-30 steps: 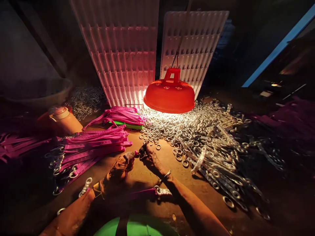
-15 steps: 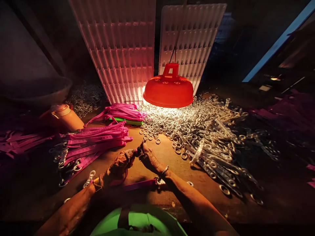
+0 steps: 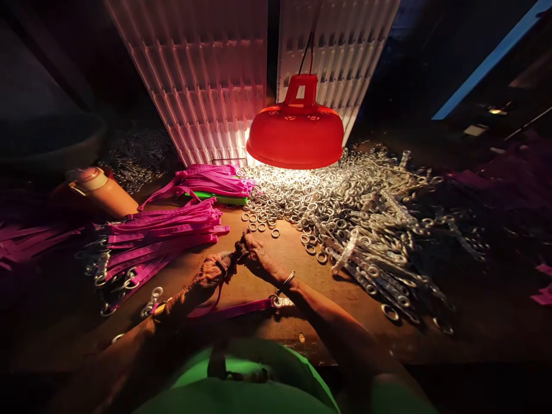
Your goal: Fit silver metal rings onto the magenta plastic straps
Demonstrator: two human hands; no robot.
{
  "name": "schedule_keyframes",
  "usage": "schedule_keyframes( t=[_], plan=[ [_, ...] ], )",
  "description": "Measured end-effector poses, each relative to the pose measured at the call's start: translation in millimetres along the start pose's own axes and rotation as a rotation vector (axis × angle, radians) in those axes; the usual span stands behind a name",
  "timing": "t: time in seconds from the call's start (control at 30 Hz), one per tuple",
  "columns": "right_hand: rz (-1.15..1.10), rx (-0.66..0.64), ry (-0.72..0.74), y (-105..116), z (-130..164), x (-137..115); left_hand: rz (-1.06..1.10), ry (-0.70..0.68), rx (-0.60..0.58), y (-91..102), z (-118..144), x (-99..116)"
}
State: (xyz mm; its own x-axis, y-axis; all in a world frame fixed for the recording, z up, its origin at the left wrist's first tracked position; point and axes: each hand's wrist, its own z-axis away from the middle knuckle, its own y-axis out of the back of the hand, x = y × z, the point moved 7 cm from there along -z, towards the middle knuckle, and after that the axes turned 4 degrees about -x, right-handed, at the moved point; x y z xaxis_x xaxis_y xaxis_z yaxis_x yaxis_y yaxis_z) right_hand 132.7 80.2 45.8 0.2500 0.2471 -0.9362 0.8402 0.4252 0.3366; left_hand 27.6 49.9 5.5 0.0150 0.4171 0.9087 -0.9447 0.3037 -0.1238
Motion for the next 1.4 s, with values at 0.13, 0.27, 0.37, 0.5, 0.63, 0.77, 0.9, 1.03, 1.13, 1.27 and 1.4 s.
schedule_keyframes(
  t=[0.13,0.27,0.37,0.5,0.63,0.77,0.9,1.03,1.13,1.27,1.4],
  plan=[
    [0.142,-0.131,0.043,-1,15,-25,0.042,0.058,-0.1,-0.6,8,24],
    [0.336,-0.259,0.017,-15,53,-51,-0.042,0.088,-0.291,-8.7,30,44],
    [0.469,-0.292,-0.003,-28,84,-62,-0.16,0.139,-0.427,-17.0,50,35],
    [0.617,-0.295,0.009,-46,118,-61,-0.176,0.123,-0.533,-28.1,76,14],
    [0.605,-0.266,0.046,-55,135,-63,-0.124,0.191,-0.541,-34.4,101,0],
    [0.438,-0.238,0.001,-55,139,-72,-0.087,0.299,-0.486,-38.0,122,-4],
    [0.289,-0.224,-0.106,-55,140,-66,-0.01,0.276,-0.418,-41.2,132,-6],
    [0.16,-0.231,-0.14,-60,139,-54,0.037,0.261,-0.335,-37.7,131,-18],
    [0.117,-0.289,-0.171,-62,136,-51,0.187,0.26,-0.405,-41.3,125,-27],
    [0.068,-0.411,-0.272,-62,130,-60,0.269,0.268,-0.498,-47.2,117,-25],
    [0.125,-0.521,-0.309,-61,124,-64,0.304,0.33,-0.55,-55.8,114,-11]
  ],
)
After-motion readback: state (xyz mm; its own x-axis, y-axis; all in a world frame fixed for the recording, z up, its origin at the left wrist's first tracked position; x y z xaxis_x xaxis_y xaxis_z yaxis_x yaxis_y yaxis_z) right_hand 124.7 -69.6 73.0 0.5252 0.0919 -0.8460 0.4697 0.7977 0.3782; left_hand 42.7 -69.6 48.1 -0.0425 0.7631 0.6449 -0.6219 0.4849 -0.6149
